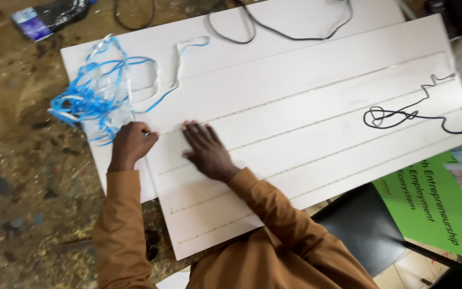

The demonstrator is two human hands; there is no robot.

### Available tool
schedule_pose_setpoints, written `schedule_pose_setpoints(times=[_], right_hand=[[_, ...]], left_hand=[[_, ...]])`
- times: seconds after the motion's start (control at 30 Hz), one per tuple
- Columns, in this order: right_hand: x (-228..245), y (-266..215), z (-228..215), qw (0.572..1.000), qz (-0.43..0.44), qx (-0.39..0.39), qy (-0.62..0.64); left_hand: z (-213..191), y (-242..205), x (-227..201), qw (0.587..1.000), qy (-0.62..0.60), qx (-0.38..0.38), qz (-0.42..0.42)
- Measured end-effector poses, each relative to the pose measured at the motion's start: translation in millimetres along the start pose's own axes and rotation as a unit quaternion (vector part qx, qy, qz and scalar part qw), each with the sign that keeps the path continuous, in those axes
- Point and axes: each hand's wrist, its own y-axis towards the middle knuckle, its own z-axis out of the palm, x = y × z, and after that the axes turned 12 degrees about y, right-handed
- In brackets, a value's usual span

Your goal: The person arranges blue and white ribbons on a white board, smoothing them out and cutting a section with scissors.

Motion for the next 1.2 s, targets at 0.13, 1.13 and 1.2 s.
schedule_pose_setpoints(times=[0.13,1.13,1.2], right_hand=[[3.1,0.3,4.4,0.999,0.029,-0.004,-0.013],[-194.1,-95.2,-167.4,0.993,0.076,-0.015,-0.086],[-206.7,-90.6,-184.3,0.996,0.045,-0.010,-0.081]], left_hand=[[4.0,-8.4,0.5,1.000,0.000,-0.008,0.007],[114.7,27.2,-245.8,0.903,-0.018,-0.392,0.176],[133.8,19.3,-363.0,0.896,-0.104,-0.366,0.228]])
